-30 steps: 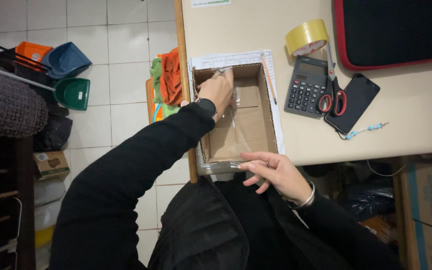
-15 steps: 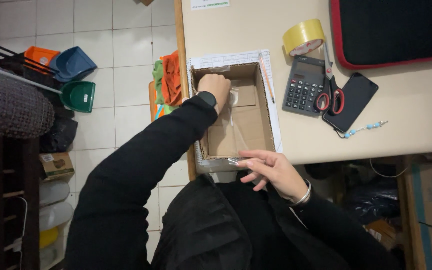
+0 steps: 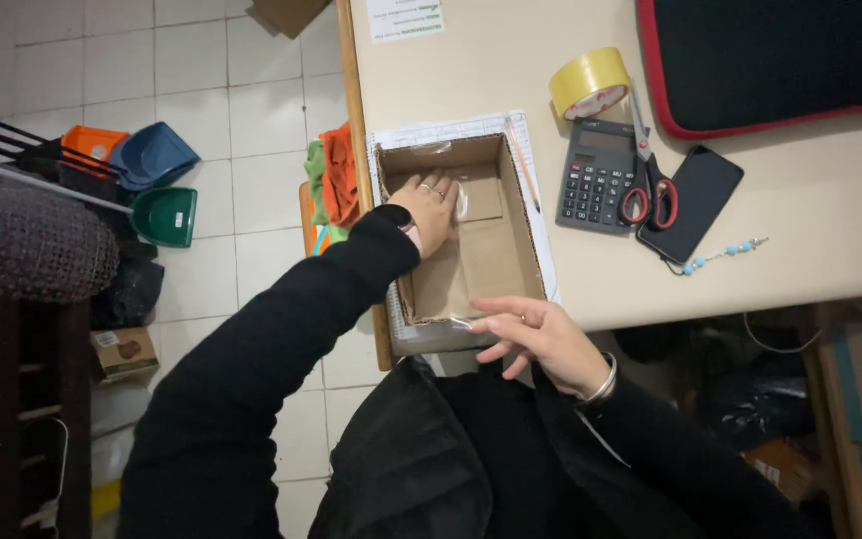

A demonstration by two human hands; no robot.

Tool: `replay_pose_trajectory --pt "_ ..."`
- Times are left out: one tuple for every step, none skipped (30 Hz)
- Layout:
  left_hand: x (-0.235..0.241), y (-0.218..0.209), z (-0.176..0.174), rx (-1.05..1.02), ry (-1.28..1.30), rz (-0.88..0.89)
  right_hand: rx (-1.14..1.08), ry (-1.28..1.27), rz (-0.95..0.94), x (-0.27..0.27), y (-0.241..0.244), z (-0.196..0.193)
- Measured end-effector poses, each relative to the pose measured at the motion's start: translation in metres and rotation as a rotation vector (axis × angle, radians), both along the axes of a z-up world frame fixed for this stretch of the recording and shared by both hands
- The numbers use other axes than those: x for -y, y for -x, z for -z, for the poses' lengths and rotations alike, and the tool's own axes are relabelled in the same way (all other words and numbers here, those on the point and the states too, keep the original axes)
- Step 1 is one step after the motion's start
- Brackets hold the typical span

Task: The recorder is assembling and sealing cardboard boxes using packing tape and scissors at a workbench.

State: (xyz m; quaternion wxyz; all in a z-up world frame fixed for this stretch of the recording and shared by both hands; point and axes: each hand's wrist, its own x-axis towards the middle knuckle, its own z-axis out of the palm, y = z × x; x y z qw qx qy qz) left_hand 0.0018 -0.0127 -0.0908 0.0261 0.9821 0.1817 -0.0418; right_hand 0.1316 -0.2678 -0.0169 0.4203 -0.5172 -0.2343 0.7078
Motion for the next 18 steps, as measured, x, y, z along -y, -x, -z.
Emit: replay_pose_trajectory --pt "0.008 0.000 -0.017 -0.138 0.046 -0.039 0.002 0.012 0.004 0.000 0.000 -0.002" --pt "0.011 0.000 -0.017 -0.144 0.059 -0.033 -0.004 0.026 0.009 0.000 0.000 -0.004" --pt "0.013 0.000 -0.016 -0.158 0.005 -0.042 -0.004 0.023 0.003 -0.001 0.001 -0.005" --pt "0.015 0.001 -0.016 -0.169 -0.050 -0.055 -0.003 0.020 -0.008 -0.003 0.000 -0.007" --pt "0.016 0.000 -0.012 -0.174 -0.038 -0.054 -0.007 0.033 -0.008 -0.003 0.000 -0.010" --pt "0.016 0.000 -0.008 -0.179 -0.050 -0.074 -0.005 0.034 -0.015 -0.004 0.000 -0.013" --pt "0.017 0.002 -0.005 -0.185 -0.062 -0.094 -0.004 0.034 -0.021 -0.005 0.001 -0.016" --pt "0.016 0.002 -0.004 -0.187 -0.051 -0.101 -0.005 0.045 -0.028 -0.004 0.000 -0.018" --pt "0.014 0.002 -0.004 -0.179 0.007 -0.098 -0.049 0.059 -0.014 -0.003 -0.001 -0.021" --pt "0.010 0.001 -0.005 -0.167 0.058 -0.092 -0.091 0.066 0.005 -0.003 -0.002 -0.023" --pt "0.005 0.002 -0.004 -0.167 0.062 -0.094 -0.090 0.070 0.003 -0.002 -0.003 -0.025" --pt "0.002 0.003 -0.003 -0.162 0.127 -0.090 -0.122 0.088 0.005 0.001 -0.004 -0.027" --pt "-0.001 0.003 -0.002 -0.158 0.193 -0.086 -0.153 0.105 0.008 0.005 -0.004 -0.029" --pt "-0.001 0.002 -0.002 -0.155 0.196 -0.083 -0.151 0.109 0.011 0.007 -0.006 -0.027" --pt "0.000 0.002 -0.003 -0.161 0.193 -0.087 -0.154 0.105 0.025 0.010 -0.007 -0.025" --pt "0.001 0.002 -0.004 -0.167 0.190 -0.093 -0.157 0.101 0.036 0.013 -0.009 -0.024" --pt "0.000 0.002 -0.005 -0.164 0.193 -0.092 -0.154 0.104 0.037 0.017 -0.008 -0.023" --pt "-0.001 0.001 -0.005 -0.174 0.214 -0.092 -0.178 0.123 0.047 0.019 -0.009 -0.022"
